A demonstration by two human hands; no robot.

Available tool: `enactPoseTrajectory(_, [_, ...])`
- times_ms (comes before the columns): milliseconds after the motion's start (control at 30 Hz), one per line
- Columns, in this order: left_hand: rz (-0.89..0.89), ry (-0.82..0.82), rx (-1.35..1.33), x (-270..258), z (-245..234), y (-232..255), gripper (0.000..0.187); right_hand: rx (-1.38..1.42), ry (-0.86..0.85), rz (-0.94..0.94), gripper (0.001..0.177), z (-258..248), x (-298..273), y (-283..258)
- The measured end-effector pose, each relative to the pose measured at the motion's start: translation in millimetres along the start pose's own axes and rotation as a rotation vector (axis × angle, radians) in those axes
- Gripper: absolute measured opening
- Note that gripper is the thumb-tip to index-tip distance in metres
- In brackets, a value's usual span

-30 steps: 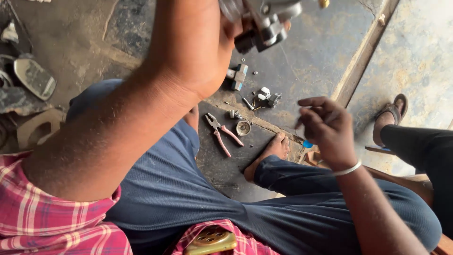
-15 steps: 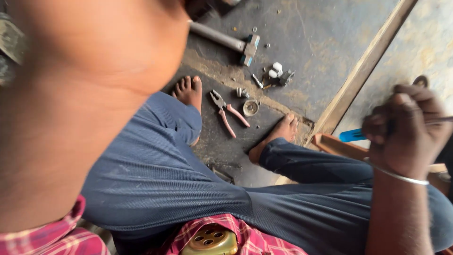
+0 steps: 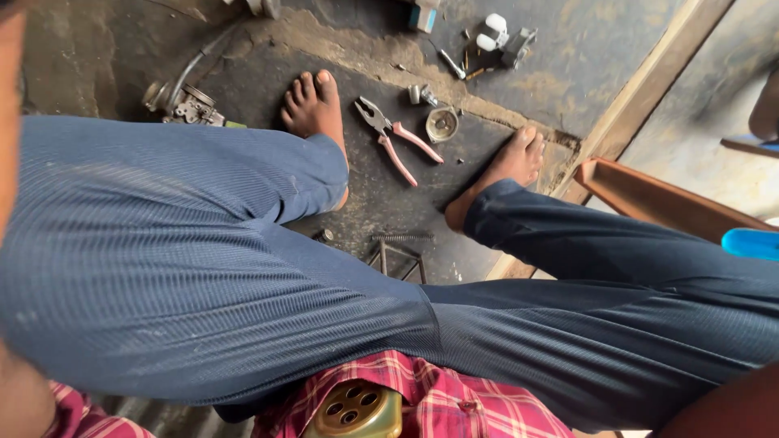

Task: Cleaning and inspecting the internal components of a motorcycle carburetor.

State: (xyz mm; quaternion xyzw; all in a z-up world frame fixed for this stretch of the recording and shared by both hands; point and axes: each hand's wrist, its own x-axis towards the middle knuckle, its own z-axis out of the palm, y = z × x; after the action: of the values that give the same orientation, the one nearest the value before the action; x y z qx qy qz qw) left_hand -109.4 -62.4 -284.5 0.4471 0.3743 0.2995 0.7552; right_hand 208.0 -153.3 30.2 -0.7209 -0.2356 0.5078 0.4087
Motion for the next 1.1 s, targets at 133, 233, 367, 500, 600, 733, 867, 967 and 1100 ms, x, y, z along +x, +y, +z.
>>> enactPoseTrajectory(133, [-0.002, -0.018, 0.035, 0.6, 23.0, -6.4, 0.049, -0.233, 0.003, 0.053, 0.022, 5.8, -0.5, 0.6])
enactPoseTrajectory(233, [0.041, -0.030, 0.052, 9.3, 38.7, 3.8, 0.049, -0.639, -0.161, -0.140, 0.039, 27.6, 4.8, 7.5])
enactPoseTrajectory(367, [0.096, -0.060, 0.056, 10.9, 58.0, 22.3, 0.050, -1.322, -0.661, -0.367, 0.035, 79.7, 10.0, 71.2])
enactPoseTrajectory(500, [0.169, -0.043, 0.087, -10.7, 65.5, 38.8, 0.050, -1.322, -1.020, -0.387, 0.046, 89.7, 19.9, 164.4])
enactPoseTrajectory(600, [0.219, -0.017, 0.113, -38.5, 67.7, 50.2, 0.051, -1.496, -1.182, -0.359, 0.041, 99.8, 33.6, 230.2])
enactPoseTrajectory(733, [0.268, 0.032, 0.151, -25.1, 116.8, 154.1, 0.051, -1.608, -1.474, -0.309, 0.047, 136.1, 45.1, 300.4])
enactPoseTrajectory(867, [0.309, 0.068, 0.189, 14.6, 155.5, 263.1, 0.052, -1.794, -1.722, -0.235, 0.053, 166.0, 45.8, 373.7])
enactPoseTrajectory(967, [0.321, 0.087, 0.208, 27.9, 155.5, 282.1, 0.052, -1.945, -1.700, -0.283, 0.053, 176.5, 48.6, 386.9])
enactPoseTrajectory(1100, [0.331, 0.094, 0.231, 34.3, 151.7, 293.8, 0.053, -1.890, -1.561, -0.226, 0.055, 159.0, 67.2, 455.3])
